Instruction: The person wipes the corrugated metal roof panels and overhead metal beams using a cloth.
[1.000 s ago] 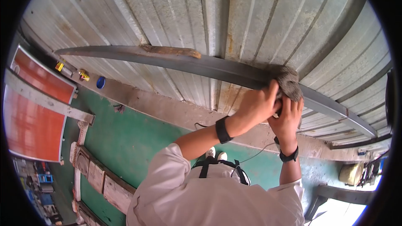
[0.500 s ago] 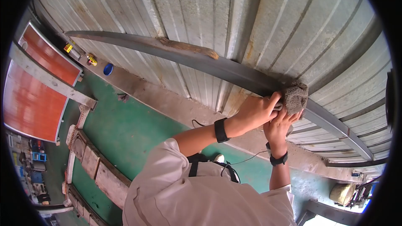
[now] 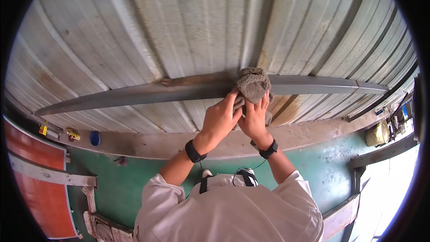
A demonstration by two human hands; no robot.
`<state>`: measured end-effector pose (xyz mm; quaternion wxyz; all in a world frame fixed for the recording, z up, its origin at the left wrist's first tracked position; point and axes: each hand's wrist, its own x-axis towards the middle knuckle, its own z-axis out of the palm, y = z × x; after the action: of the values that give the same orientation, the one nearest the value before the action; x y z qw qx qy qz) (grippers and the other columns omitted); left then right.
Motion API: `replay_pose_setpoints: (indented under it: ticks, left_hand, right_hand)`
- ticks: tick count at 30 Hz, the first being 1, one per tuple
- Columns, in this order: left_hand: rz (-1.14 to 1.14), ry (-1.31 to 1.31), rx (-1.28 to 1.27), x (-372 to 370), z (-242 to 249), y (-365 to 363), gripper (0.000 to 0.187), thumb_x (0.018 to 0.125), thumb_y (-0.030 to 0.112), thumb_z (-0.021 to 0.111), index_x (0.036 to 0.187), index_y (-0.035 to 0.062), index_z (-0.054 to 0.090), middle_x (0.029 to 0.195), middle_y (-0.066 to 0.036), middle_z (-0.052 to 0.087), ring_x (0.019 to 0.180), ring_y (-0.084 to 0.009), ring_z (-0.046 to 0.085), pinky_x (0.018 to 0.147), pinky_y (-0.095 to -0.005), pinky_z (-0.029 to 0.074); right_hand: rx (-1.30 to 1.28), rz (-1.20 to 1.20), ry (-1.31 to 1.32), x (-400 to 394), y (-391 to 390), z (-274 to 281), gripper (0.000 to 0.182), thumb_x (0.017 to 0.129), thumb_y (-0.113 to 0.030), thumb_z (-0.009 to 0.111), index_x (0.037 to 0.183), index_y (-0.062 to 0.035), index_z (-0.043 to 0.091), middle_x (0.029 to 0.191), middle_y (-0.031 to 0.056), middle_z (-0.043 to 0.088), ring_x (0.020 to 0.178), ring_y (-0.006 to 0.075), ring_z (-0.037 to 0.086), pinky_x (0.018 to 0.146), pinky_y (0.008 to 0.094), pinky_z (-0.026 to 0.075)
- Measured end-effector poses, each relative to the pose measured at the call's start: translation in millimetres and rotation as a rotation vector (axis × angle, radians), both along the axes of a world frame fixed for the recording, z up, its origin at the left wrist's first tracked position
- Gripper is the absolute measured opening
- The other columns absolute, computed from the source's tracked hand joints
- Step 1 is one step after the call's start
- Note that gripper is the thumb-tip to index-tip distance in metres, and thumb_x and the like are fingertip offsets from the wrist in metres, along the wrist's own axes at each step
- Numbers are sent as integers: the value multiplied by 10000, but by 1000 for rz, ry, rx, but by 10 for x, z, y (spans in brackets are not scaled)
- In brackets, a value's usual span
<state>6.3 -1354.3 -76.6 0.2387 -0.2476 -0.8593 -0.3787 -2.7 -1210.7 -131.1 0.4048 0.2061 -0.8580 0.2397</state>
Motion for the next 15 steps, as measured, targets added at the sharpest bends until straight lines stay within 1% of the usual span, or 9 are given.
replay_pose_setpoints:
  ticks: [2, 4, 6, 7, 10, 12, 13, 14, 15]
  left_hand:
    - [-52, 60, 47, 53, 121, -175, 559, 849, 125, 680, 1353, 46, 450, 1092, -208, 661, 935, -360, 674, 755, -410, 562]
    - [-103, 77, 45, 124, 292, -333, 654, 838, 83, 685, 1422, 29, 397, 1197, -231, 607, 1032, -386, 633, 825, -415, 547]
    - [-126, 183, 80, 151, 513, -464, 689, 832, 68, 684, 1437, -9, 366, 1265, -247, 570, 1093, -401, 607, 882, -410, 530]
    - [-130, 238, 123, 147, 614, -515, 689, 839, 71, 677, 1441, -23, 354, 1298, -251, 545, 1131, -399, 587, 917, -409, 510]
    - [-103, 364, 246, 85, 833, -672, 687, 860, 80, 652, 1447, -61, 325, 1387, -262, 475, 1238, -389, 523, 1014, -409, 446]
    - [-41, 398, 323, 27, 938, -794, 677, 875, 88, 635, 1447, -79, 313, 1428, -269, 432, 1297, -379, 475, 1070, -411, 394]
    - [-3, 324, 359, -3, 944, -878, 680, 901, 119, 626, 1454, -87, 289, 1447, -268, 406, 1330, -355, 438, 1092, -404, 363]
    - [21, 304, 429, -88, 911, -941, 638, 937, 119, 585, 1458, -76, 273, 1426, -256, 426, 1300, -325, 463, 1072, -395, 379]
    - [25, 229, 525, -178, 835, -1017, 601, 951, 143, 568, 1437, -80, 295, 1404, -272, 428, 1283, -360, 465, 1065, -413, 378]
  right_hand:
    - [-75, 20, 5, 15, -166, 140, 660, 713, -108, 681, 1346, -66, 501, 1421, 237, 380, 1344, 492, 278, 1114, 640, 191]
    - [-77, 70, 37, 40, -251, 361, 660, 773, -81, 652, 1400, -42, 448, 1417, 252, 405, 1338, 481, 331, 1107, 556, 280]
    - [-212, 132, 91, 37, -422, 687, 637, 719, -66, 668, 1341, -81, 527, 1383, 226, 452, 1276, 477, 395, 1051, 555, 326]
    - [-159, 97, 184, -4, -471, 810, 628, 710, -77, 671, 1325, -88, 548, 1369, 228, 468, 1264, 475, 413, 1037, 545, 342]
    - [-99, 119, 299, -103, -717, 1280, 563, 742, -118, 636, 1302, -143, 583, 1366, 201, 475, 1268, 464, 418, 1079, 558, 316]
    - [-23, 187, 239, -199, -913, 1561, 543, 761, -132, 622, 1301, -167, 587, 1358, 188, 478, 1278, 449, 415, 1132, 577, 258]
    - [7, 237, 223, -273, -1036, 1652, 562, 762, -144, 624, 1322, -176, 574, 1337, 174, 492, 1288, 438, 411, 1163, 586, 202]
    - [111, 212, 261, -405, -1143, 1634, 531, 774, -169, 633, 1302, -183, 582, 1316, 156, 510, 1310, 422, 399, 1162, 579, 199]
    - [186, 184, 272, -490, -1228, 1606, 498, 778, -182, 640, 1273, -185, 593, 1318, 152, 512, 1321, 412, 393, 1162, 577, 198]
